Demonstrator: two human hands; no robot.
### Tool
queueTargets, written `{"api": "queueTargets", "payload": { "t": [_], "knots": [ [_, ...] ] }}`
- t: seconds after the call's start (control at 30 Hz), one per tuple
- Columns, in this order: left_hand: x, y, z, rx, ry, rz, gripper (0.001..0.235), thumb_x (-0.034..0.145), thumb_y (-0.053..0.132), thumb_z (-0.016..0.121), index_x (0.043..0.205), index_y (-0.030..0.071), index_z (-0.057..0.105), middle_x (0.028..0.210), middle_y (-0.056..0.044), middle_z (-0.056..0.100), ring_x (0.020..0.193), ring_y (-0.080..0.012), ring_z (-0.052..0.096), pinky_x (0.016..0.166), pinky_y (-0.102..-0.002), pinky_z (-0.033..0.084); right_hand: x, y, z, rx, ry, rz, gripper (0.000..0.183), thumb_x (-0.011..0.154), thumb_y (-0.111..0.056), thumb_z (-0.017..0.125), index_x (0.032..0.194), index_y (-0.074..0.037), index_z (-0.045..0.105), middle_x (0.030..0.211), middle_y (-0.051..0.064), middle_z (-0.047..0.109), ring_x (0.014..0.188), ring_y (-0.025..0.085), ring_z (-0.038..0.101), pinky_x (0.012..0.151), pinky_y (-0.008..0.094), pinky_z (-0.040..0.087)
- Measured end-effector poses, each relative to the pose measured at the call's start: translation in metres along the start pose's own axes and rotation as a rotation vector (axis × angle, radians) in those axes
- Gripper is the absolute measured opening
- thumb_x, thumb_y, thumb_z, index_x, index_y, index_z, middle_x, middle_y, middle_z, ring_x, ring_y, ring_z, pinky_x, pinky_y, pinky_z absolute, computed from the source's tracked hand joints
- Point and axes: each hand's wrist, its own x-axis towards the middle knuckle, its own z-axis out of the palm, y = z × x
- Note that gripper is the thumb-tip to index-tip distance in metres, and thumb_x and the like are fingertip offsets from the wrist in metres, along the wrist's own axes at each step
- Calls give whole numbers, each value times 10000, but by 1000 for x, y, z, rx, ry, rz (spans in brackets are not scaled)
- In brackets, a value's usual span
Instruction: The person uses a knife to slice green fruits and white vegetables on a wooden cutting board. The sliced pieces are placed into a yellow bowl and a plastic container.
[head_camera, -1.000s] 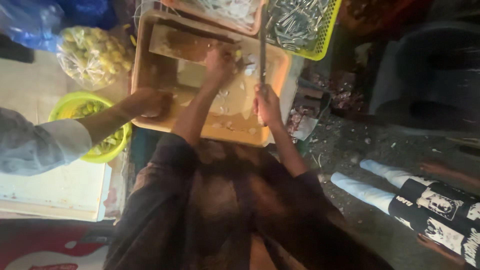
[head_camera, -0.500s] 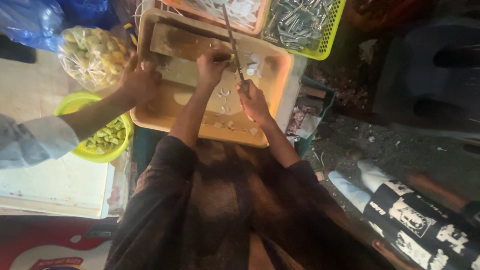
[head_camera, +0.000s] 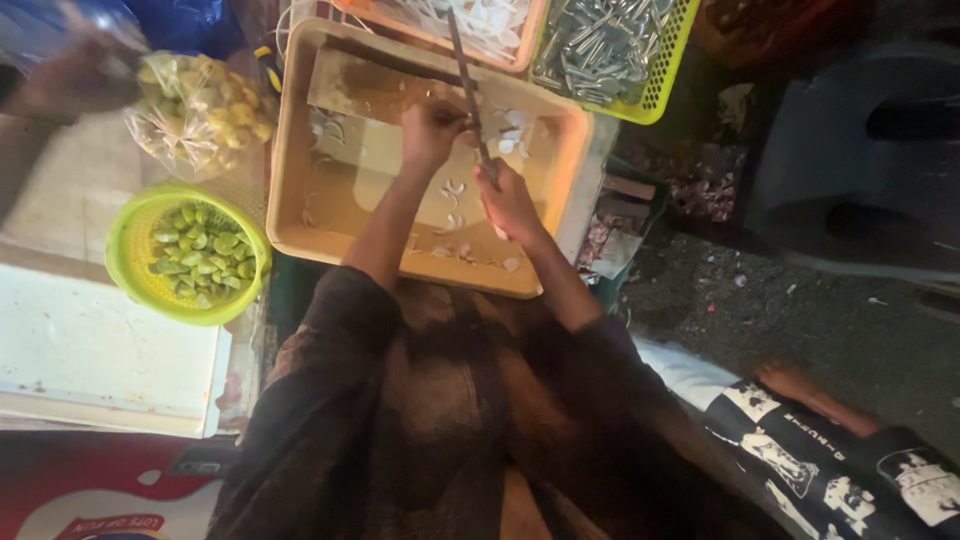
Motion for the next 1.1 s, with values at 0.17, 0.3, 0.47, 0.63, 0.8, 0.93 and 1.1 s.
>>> {"api": "queueTargets", "payload": {
  "t": [0.17,0.3,0.47,0.63,0.8,0.93,1.1],
  "knots": [
    [-3,-2,-4,-72,26,35,137,791,92,850,891,23,787,837,-120,802,745,-167,790,696,-308,618,5,14,7,-75,68,45,344,1001,-375,595,1031,-34,618,602,104,606,475,231,583,459,393,447],
    [0,-2,-6,48,78,-14,174,766,123,878,885,27,794,822,-131,794,710,-191,779,677,-321,601,5,21,9,-428,139,-180,358,1033,-366,576,1045,-9,596,754,210,684,734,414,691,663,511,518],
    [0,-5,-19,60,87,-24,201,770,123,865,929,24,792,851,-124,796,752,-194,786,698,-322,600,20,16,26,-570,167,-64,381,1016,-397,538,1100,-31,599,863,256,711,862,483,685,765,580,522],
    [0,-1,-18,-56,169,-45,279,768,84,816,1026,3,747,890,-132,790,823,-208,792,723,-318,609,33,8,29,-605,166,-97,391,1000,-403,524,1120,-36,586,908,278,711,883,511,667,785,602,508],
    [-10,-11,-8,-111,138,-114,205,801,85,820,981,0,773,897,-129,799,818,-194,785,748,-329,613,35,18,30,-574,135,-36,401,1016,-418,518,1116,-34,573,931,292,708,917,520,661,815,605,506],
    [-7,-22,-1,-93,198,-33,188,804,36,765,988,3,789,920,-118,809,841,-177,797,781,-321,634,31,30,30,-466,120,-70,408,1010,-437,521,1102,-44,579,916,280,719,927,508,675,816,589,518],
    [-10,-27,-3,-59,208,-60,181,812,71,816,972,2,766,893,-128,795,818,-187,785,751,-316,610,16,22,36,-487,160,-76,442,1015,-472,528,1133,-47,569,896,270,714,870,504,681,773,577,528]
  ]
}}
